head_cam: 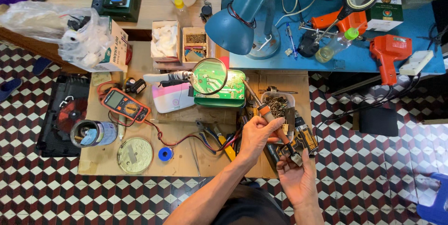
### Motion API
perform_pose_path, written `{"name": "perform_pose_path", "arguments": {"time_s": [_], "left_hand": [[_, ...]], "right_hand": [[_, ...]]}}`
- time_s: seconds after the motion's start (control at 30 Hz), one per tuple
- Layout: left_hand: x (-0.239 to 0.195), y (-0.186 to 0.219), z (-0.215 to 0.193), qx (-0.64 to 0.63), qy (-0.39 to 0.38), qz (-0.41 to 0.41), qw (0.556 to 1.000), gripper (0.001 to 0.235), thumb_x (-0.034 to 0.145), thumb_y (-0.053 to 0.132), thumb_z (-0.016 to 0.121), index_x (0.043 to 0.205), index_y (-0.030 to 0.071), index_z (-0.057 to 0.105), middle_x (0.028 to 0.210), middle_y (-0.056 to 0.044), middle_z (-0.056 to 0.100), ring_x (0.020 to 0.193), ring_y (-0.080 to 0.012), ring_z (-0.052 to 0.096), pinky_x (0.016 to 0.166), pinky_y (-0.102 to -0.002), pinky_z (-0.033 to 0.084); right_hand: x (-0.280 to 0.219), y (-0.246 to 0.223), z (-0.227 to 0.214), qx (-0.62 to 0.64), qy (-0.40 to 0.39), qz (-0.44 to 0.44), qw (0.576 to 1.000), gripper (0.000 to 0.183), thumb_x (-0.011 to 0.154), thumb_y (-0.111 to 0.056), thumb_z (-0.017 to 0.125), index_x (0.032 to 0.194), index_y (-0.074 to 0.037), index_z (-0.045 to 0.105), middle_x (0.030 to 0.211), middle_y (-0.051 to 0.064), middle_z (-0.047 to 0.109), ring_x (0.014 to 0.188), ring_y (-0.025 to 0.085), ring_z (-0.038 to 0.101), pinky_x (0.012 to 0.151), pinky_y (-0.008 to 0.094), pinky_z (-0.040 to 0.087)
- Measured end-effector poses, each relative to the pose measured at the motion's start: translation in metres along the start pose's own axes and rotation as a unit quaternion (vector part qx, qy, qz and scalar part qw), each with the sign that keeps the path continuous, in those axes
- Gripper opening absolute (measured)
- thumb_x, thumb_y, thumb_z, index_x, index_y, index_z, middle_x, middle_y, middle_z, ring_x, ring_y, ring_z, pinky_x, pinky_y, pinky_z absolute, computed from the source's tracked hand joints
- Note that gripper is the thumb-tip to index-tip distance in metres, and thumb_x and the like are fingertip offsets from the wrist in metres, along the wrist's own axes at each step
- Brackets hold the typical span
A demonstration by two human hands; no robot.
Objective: The person prepares a soldering iron and uses a magnifying glass to inspect a green circuit board. They then solder components on the board using solder wire and the soldering iron.
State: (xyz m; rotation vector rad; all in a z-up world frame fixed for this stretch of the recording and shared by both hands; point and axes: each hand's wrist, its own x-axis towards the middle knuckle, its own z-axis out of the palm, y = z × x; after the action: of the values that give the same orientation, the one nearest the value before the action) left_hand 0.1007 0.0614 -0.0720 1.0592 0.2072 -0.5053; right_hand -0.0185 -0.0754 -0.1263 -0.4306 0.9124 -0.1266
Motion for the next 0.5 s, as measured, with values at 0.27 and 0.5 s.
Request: {"name": "perform_pose_path", "arguments": {"time_s": [0.27, 0.5], "left_hand": [[0.026, 0.008, -0.009, 0.035, 0.038, -0.005, 0.999, 0.041, 0.083, 0.03, 0.086, 0.088, 0.005, 0.054, 0.077, -0.003, 0.064, 0.068, -0.0085, 0.068, 0.058, -0.022, 0.059], [0.035, 0.008, -0.015, 0.053, 0.022, -0.007, 0.998, 0.039, 0.083, 0.029, 0.086, 0.087, 0.005, 0.055, 0.077, 0.001, 0.062, 0.067, -0.0062, 0.065, 0.059, -0.021, 0.058]], "right_hand": [[0.024, 0.016, 0.011, 0.026, 0.036, 0.012, 0.999, 0.047, 0.091, -0.043, 0.073, 0.122, -0.009, 0.062, 0.095, 0.006, 0.061, 0.09, 0.02, 0.06, 0.081, 0.036, 0.051], [0.029, 0.023, 0.015, 0.024, 0.062, 0.01, 0.998, 0.049, 0.091, -0.045, 0.074, 0.12, -0.007, 0.063, 0.096, 0.005, 0.062, 0.091, 0.018, 0.06, 0.081, 0.034, 0.051]]}}
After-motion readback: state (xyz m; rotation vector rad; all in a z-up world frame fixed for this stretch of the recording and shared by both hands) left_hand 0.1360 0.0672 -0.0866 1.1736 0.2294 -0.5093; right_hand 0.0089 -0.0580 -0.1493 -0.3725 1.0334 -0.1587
